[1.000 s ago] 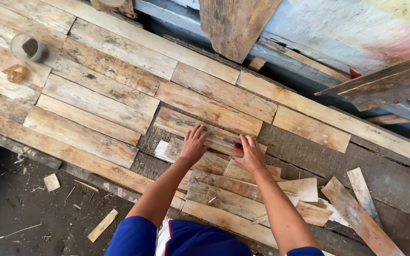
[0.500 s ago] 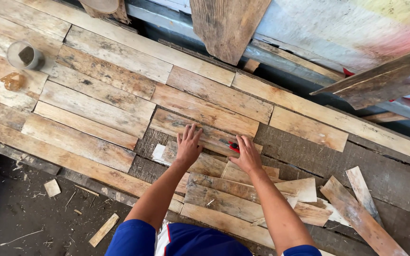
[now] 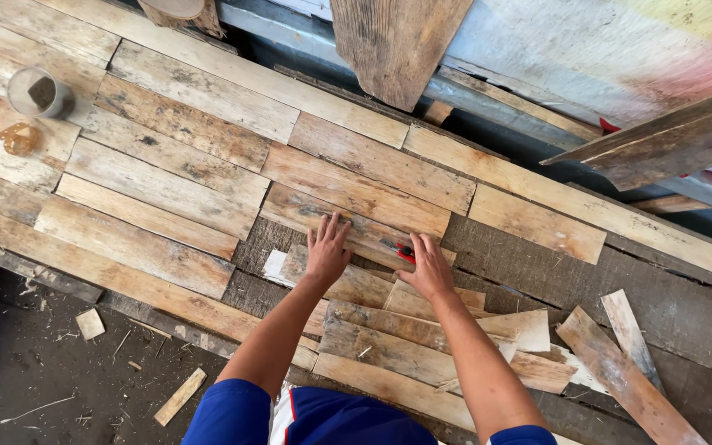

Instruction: Fitting, scoring, and snapping thin wood planks to install a floor surface.

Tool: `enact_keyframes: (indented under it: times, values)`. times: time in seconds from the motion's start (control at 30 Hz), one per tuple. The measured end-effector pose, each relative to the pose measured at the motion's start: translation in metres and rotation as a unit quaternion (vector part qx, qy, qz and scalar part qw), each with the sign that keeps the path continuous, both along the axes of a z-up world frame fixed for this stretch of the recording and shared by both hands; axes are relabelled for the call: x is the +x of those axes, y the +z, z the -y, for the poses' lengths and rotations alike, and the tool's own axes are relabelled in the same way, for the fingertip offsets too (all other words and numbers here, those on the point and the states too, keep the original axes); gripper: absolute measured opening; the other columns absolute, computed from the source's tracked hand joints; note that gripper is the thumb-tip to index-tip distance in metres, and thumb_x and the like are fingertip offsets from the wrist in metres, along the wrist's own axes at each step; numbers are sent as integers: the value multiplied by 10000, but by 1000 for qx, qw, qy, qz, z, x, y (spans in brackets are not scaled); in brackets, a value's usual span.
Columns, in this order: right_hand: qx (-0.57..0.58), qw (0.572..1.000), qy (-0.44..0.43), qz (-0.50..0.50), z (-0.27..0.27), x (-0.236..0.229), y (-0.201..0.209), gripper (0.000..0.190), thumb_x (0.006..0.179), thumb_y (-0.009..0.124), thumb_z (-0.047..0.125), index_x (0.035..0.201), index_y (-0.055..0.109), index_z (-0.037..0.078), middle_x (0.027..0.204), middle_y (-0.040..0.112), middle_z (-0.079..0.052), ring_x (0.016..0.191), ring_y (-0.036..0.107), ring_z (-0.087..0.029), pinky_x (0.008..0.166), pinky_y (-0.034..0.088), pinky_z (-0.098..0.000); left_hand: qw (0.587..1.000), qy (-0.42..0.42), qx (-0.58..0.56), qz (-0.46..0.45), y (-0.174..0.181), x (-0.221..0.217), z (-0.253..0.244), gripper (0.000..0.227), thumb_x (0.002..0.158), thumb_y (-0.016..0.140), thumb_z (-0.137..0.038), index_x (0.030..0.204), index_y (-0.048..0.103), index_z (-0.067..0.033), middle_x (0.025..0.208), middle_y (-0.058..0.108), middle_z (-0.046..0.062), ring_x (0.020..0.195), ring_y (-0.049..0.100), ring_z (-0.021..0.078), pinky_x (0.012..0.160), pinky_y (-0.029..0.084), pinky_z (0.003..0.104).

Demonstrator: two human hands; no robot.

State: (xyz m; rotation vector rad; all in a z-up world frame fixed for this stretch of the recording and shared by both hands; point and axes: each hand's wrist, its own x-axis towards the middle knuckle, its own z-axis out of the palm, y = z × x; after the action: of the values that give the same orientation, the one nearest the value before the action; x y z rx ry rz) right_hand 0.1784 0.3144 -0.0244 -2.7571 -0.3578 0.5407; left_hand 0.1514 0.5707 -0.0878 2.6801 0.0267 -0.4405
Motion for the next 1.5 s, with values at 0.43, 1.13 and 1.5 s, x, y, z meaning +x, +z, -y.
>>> enact_keyframes:
  times: [0.43,1.13,1.5]
  values:
    - [-27,1000,6,-11,-3,2,-6,1069,669,952,424,1507,407,47,1447,429,-126,1353,482,-283,1111,485,-363,999,12,-24,45,-6,-3,-3,680,960,655,-317,1571,382,-194,1702,186,129,1577,114,359,1235,129,625]
    - [-4,1000,21,20,-2,4,-7,1045,679,947,388,1506,407,47,1419,460,-129,1346,480,-301,1134,450,-382,998,21,-28,51,-4,-4,-2,711,936,680,-314,1571,384,-198,1698,187,140,1576,122,372,1231,138,633]
    - [0,999,21,43,-1,0,-14,1052,662,951,380,1503,420,35,1413,462,-139,1317,498,-303,1133,451,-390,998,17,-26,46,-7,-3,-3,720,931,688,-307,1572,380,-197,1700,178,140,1576,118,377,1227,144,640]
